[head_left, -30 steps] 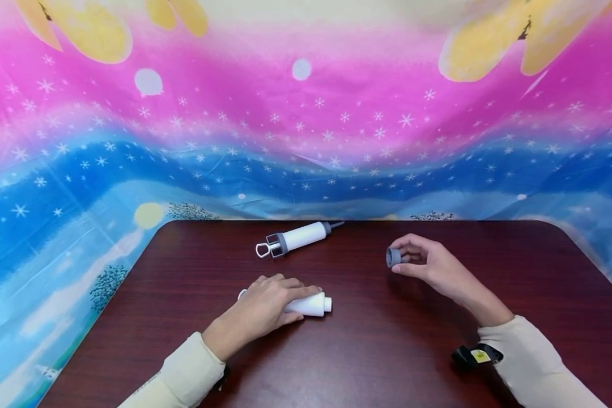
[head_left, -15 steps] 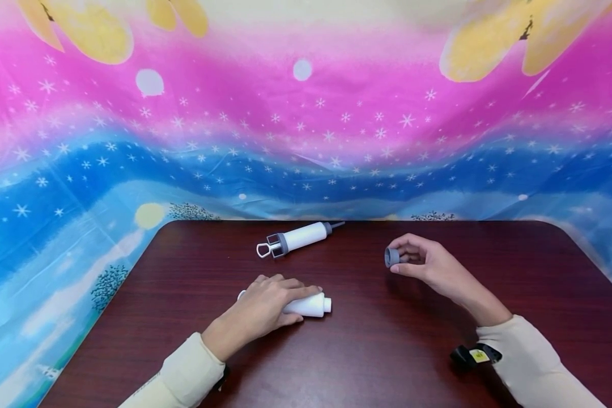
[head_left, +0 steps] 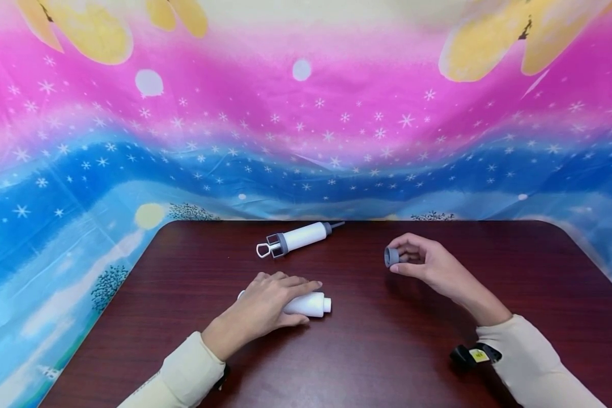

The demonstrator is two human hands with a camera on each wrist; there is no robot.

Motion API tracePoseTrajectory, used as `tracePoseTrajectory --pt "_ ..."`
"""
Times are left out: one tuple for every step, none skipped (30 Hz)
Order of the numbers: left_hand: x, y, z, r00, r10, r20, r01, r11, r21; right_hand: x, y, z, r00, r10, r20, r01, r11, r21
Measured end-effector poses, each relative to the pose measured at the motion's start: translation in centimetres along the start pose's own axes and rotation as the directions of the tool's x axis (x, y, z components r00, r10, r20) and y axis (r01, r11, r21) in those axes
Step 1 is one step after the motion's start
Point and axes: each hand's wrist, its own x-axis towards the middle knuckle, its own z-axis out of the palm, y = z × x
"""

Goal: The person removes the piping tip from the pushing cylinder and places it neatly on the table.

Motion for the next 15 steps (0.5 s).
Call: tracePoseTrajectory --pt "0.0 0.1 -0.1 1.0 -0.003 -0.005 0.003 1.0 -0.004 0.0 0.0 0.0 1.0 0.0 0.0 0.0 1.0 -0.001" --pt "0.1 0.1 -0.2 1.0 -0.007 -0.011 0.007 1.0 -0.006 0.0 0.0 0.0 1.0 0.001 -0.001 -0.001 1.0 0.0" --pt "0.2 0.2 -0.2 1.0 -0.009 -0.016 0.009 1.0 -0.006 0.0 -0.1 0.0 1.0 0.002 -0.001 -0.002 1.0 0.0" --pt "0.2 0.3 -0.3 1.0 -0.013 -0.018 0.013 1.0 -0.008 0.0 -0.1 0.0 1.0 0.002 -0.002 -0.002 1.0 -0.002" --pt "0.3 0.4 -0.4 1.0 -0.017 -0.021 0.017 1.0 -0.01 0.0 -0.1 0.0 1.0 0.002 -0.003 -0.002 1.0 -0.004" --pt "0.5 0.5 -0.5 0.999 -0.02 -0.026 0.02 1.0 -0.012 0.0 -0.2 0.0 1.0 0.0 -0.004 0.0 1.0 -0.008" --pt "0.6 0.6 -0.5 0.999 -0.021 -0.034 0.021 1.0 -0.016 0.0 -0.2 0.0 1.0 -0.001 -0.005 0.001 1.0 -0.013" --pt "0.7 0.7 -0.6 0.999 -0.023 -0.042 0.023 1.0 -0.018 0.0 -0.3 0.1 1.0 -0.003 -0.005 0.003 1.0 -0.015" --pt "0.8 0.8 -0.7 0.998 -0.024 -0.05 0.023 1.0 -0.021 0.0 -0.3 0.1 1.0 -0.005 -0.006 0.005 1.0 -0.02" --pt "0.9 0.9 -0.8 0.998 -0.025 -0.061 0.023 0.999 -0.027 0.0 -0.4 0.1 1.0 -0.007 -0.008 0.007 1.0 -0.023" --pt "1.1 1.1 -0.9 0.997 -0.02 -0.076 0.019 0.999 -0.026 0.0 -0.4 0.2 1.0 -0.008 -0.008 0.008 1.0 -0.025" --pt "1.2 1.2 -0.9 0.996 -0.015 -0.092 0.012 0.999 -0.032 0.0 -0.5 0.2 1.0 -0.009 -0.009 0.009 1.0 -0.029" --pt "1.4 1.3 -1.0 0.994 -0.009 -0.109 0.005 0.999 -0.037 0.0 -0.6 0.2 1.0 -0.009 -0.009 0.009 0.999 -0.031" --pt "1.5 1.4 -1.1 0.992 -0.003 -0.125 -0.002 0.999 -0.038 0.0 -0.6 0.2 1.0 -0.009 -0.009 0.009 0.999 -0.031" --pt "1.7 1.5 -1.1 0.989 0.006 -0.145 -0.012 0.999 -0.04 0.0 -0.7 0.2 1.0 -0.008 -0.01 0.008 0.999 -0.031"
